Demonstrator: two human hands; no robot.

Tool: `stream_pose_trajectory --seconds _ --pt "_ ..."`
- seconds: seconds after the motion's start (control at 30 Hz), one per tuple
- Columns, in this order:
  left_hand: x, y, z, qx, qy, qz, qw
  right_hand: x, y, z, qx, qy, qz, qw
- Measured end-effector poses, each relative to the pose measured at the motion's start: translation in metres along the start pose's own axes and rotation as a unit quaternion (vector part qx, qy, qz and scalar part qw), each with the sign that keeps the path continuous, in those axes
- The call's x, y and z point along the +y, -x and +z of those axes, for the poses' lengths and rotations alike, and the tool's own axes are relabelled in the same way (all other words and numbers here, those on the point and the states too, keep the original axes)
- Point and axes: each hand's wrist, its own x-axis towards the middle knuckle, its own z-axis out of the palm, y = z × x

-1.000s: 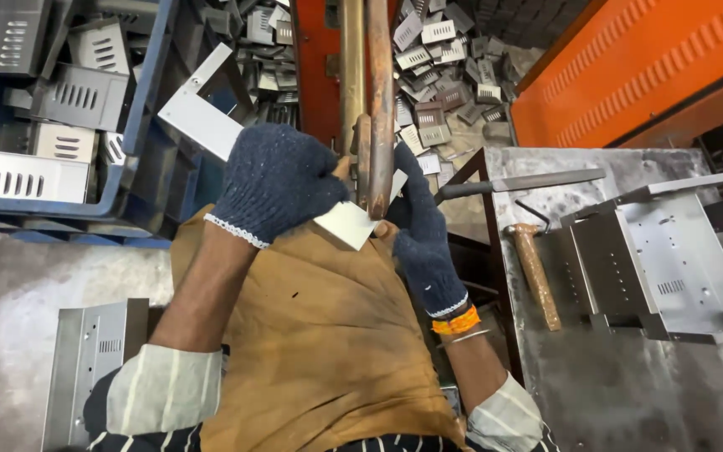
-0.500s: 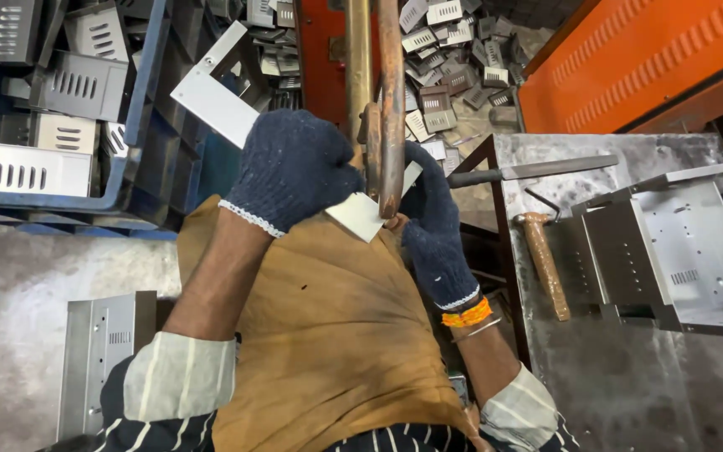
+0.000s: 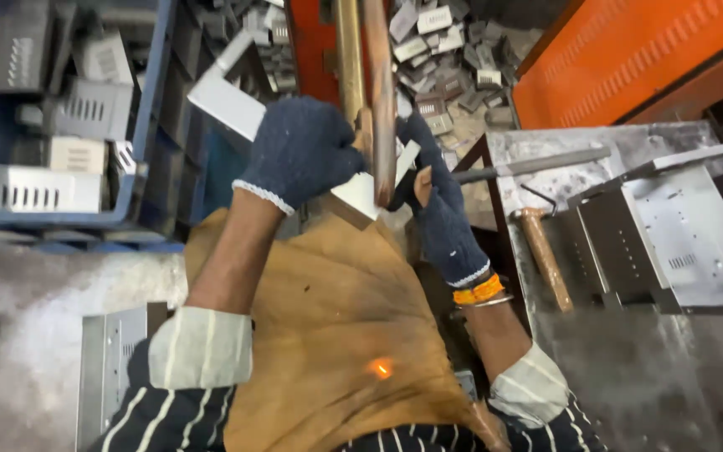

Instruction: Spot welding various metal components and using a hammer to straighten or secure them at a workstation.

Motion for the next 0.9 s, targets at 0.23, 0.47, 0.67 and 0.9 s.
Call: stream_pose_trajectory --seconds 0.23,0.47,0.67,0.9 --pt "0.0 -0.007 -0.002 -0.007 -0.007 -0.002 1.0 -0.029 -0.009 0.014 -0.061 0.077 -0.155 0.983" --pt "0.032 0.051 -0.012 -0.053 0.048 -0.074 0.995 -0.053 0.04 0.032 -0.097 0.14 -0.137 0.976" --pt "0.082 0.109 0.014 0.03 0.051 -0.087 0.994 -0.05 0.093 0.027 -0.11 0.067 -0.096 0.987" --pt "0.191 0.087 0.014 0.037 0.224 -0.134 0.965 -0.015 0.106 -0.109 0.057 0.154 -0.093 0.982"
